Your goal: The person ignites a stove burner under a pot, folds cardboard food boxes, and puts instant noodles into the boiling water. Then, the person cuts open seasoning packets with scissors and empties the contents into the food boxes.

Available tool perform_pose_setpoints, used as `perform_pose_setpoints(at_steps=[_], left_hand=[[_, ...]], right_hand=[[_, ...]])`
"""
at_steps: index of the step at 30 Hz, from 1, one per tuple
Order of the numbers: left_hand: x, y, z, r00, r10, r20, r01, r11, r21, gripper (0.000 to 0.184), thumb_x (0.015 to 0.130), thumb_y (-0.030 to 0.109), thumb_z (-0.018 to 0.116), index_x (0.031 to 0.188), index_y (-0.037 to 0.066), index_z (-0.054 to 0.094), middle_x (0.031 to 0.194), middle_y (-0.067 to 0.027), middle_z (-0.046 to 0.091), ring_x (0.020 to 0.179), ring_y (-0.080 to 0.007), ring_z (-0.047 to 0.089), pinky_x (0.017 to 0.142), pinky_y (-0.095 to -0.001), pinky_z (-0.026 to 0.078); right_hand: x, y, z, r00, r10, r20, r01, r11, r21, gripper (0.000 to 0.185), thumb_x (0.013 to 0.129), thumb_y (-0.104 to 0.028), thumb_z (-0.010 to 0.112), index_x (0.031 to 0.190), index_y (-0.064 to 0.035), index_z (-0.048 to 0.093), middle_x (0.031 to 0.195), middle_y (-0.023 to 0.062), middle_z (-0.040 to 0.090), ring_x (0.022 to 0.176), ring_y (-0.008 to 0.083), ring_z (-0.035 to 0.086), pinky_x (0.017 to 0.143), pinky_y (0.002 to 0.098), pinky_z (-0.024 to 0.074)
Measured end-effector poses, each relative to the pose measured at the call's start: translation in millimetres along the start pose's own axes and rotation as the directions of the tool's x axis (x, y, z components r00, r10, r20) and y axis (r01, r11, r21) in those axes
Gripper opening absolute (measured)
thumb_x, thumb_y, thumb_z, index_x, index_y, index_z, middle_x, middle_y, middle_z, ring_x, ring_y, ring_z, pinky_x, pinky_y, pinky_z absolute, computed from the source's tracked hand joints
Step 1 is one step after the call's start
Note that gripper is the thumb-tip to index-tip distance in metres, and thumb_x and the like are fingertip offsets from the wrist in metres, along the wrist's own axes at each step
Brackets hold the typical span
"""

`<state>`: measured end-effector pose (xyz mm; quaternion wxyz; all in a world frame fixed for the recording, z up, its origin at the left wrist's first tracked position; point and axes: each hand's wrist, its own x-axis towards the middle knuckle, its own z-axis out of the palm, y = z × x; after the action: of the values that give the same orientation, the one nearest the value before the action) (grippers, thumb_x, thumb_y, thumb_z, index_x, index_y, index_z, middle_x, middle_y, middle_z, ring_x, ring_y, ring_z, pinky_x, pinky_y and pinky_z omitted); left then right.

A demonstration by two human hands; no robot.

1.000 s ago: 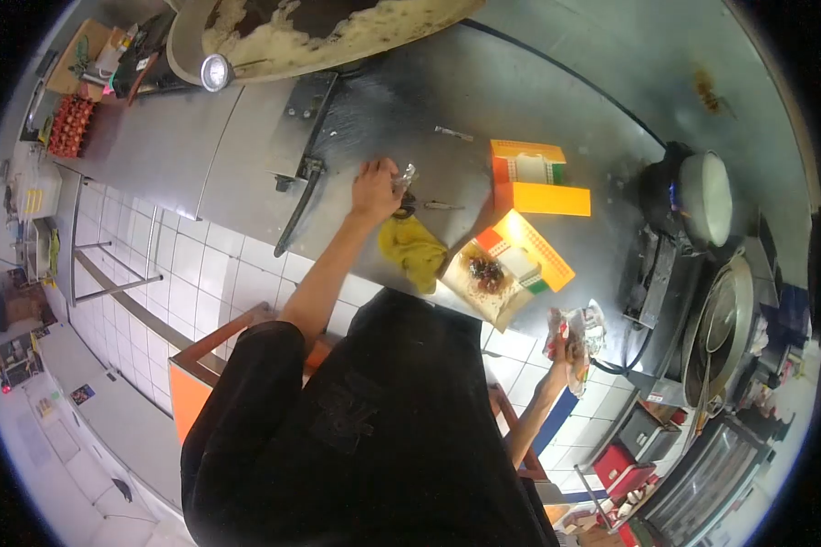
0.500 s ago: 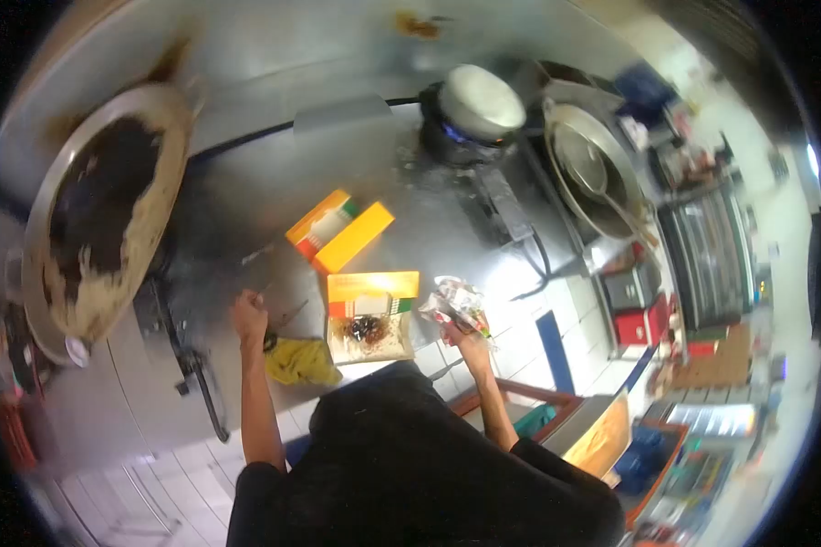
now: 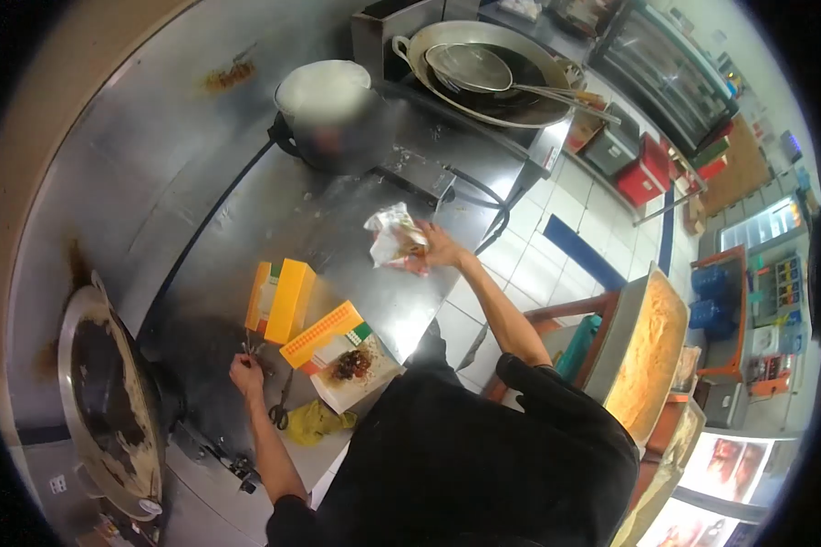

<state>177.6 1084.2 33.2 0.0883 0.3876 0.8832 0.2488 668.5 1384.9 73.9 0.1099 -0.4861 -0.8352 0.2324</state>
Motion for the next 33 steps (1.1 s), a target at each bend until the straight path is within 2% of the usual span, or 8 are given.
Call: perform_pose_setpoints(at_steps=[2, 4, 8, 13, 16, 20, 24, 33], left_hand=[[-8.7, -3.7, -1.3, 0.996, -0.087, 0.012, 0.088, 0.993, -0.084, 0.011, 0.083, 0.007, 0.069, 0.080, 0.000, 0.061, 0.074, -0.0124, 0.061, 0.067, -0.0296, 0.062, 0.065, -0.0400, 0.048], [-22.7, -10.3, -6.8, 0.976, -0.160, -0.150, 0.135, 0.978, -0.161, 0.012, 0.083, 0.009, 0.070, 0.078, 0.001, 0.063, 0.068, -0.0091, 0.061, 0.059, -0.0204, 0.056, 0.059, -0.0358, 0.046], [-61.5, -13.7, -27.8, 0.893, -0.266, -0.364, 0.162, 0.943, -0.292, 0.015, 0.084, 0.009, 0.071, 0.076, 0.001, 0.062, 0.070, -0.0049, 0.061, 0.061, -0.0137, 0.053, 0.059, -0.0329, 0.046], [-127.0, 0.7, -57.3, 0.772, -0.417, -0.479, 0.170, 0.863, -0.476, 0.013, 0.088, 0.008, 0.068, 0.079, 0.001, 0.061, 0.078, -0.0038, 0.065, 0.069, -0.0106, 0.055, 0.065, -0.0293, 0.048], [-151.4, 27.1, -61.3, 0.707, -0.521, -0.478, 0.163, 0.778, -0.607, 0.013, 0.089, 0.009, 0.068, 0.080, 0.001, 0.062, 0.081, -0.0053, 0.066, 0.073, -0.0111, 0.057, 0.070, -0.0285, 0.048], [-161.2, 60.9, -50.4, 0.612, -0.618, -0.494, 0.079, 0.669, -0.739, 0.013, 0.090, 0.014, 0.068, 0.083, 0.004, 0.064, 0.085, -0.0037, 0.065, 0.078, -0.0116, 0.056, 0.074, -0.0273, 0.046], [-151.7, 95.6, -51.5, 0.593, -0.647, -0.479, 0.107, 0.653, -0.749, 0.013, 0.089, 0.016, 0.070, 0.085, 0.005, 0.064, 0.085, -0.0025, 0.064, 0.079, -0.0111, 0.056, 0.074, -0.0271, 0.046], [-132.5, 181.0, -102.7, 0.638, -0.508, -0.579, -0.053, 0.721, -0.691, 0.015, 0.094, 0.020, 0.064, 0.088, 0.006, 0.065, 0.083, 0.0012, 0.061, 0.072, -0.0061, 0.049, 0.063, -0.0231, 0.038]], right_hand=[[5.6, 11.8, -21.1, 0.957, 0.084, 0.279, -0.124, 0.984, 0.130, 0.132, 0.057, -0.073, 0.075, 0.150, 0.0009, 0.018, 0.148, 0.0279, 0.030, 0.139, 0.0396, 0.027, 0.113, 0.0451, 0.0277], [-0.6, 29.9, -51.5, 0.929, 0.063, 0.365, -0.122, 0.982, 0.141, 0.132, 0.062, -0.065, 0.078, 0.149, 0.0053, 0.010, 0.149, 0.0289, 0.028, 0.140, 0.0397, 0.027, 0.113, 0.0456, 0.0299], [9.9, 96.6, -32.7, 0.922, 0.386, -0.031, -0.254, 0.664, 0.703, 0.082, 0.081, -0.048, 0.072, 0.133, 0.0083, 0.043, 0.111, 0.0224, 0.064, 0.103, 0.0320, 0.063, 0.088, 0.0384, 0.0502], [56.5, 101.1, -3.6, 0.776, 0.630, -0.035, -0.416, 0.552, 0.722, 0.035, 0.098, -0.030, 0.049, 0.106, 0.0030, 0.059, 0.081, 0.0189, 0.065, 0.077, 0.0248, 0.065, 0.067, 0.0382, 0.0487], [66.7, 140.7, 46.9, 0.786, 0.576, -0.223, -0.294, 0.666, 0.685, 0.036, 0.100, -0.030, 0.044, 0.098, 0.0025, 0.058, 0.072, 0.0168, 0.061, 0.061, 0.0240, 0.061, 0.058, 0.0387, 0.0463], [60.1, 114.2, -0.6, 0.829, 0.533, 0.168, -0.301, 0.172, 0.938, 0.036, 0.102, -0.032, 0.041, 0.088, -0.0022, 0.055, 0.064, 0.0058, 0.054, 0.044, 0.0165, 0.050, 0.041, 0.0318, 0.0402], [57.6, 114.6, -18.7, 0.842, 0.456, 0.289, -0.322, -0.005, 0.947, 0.038, 0.102, -0.034, 0.042, 0.086, -0.0020, 0.054, 0.063, 0.0040, 0.053, 0.043, 0.0158, 0.050, 0.039, 0.0290, 0.0393], [54.9, 121.8, -17.7, 0.839, 0.426, 0.337, -0.355, -0.040, 0.934, 0.042, 0.101, -0.039, 0.043, 0.092, 0.0004, 0.055, 0.065, 0.0066, 0.055, 0.048, 0.0189, 0.056, 0.043, 0.0317, 0.0454]])
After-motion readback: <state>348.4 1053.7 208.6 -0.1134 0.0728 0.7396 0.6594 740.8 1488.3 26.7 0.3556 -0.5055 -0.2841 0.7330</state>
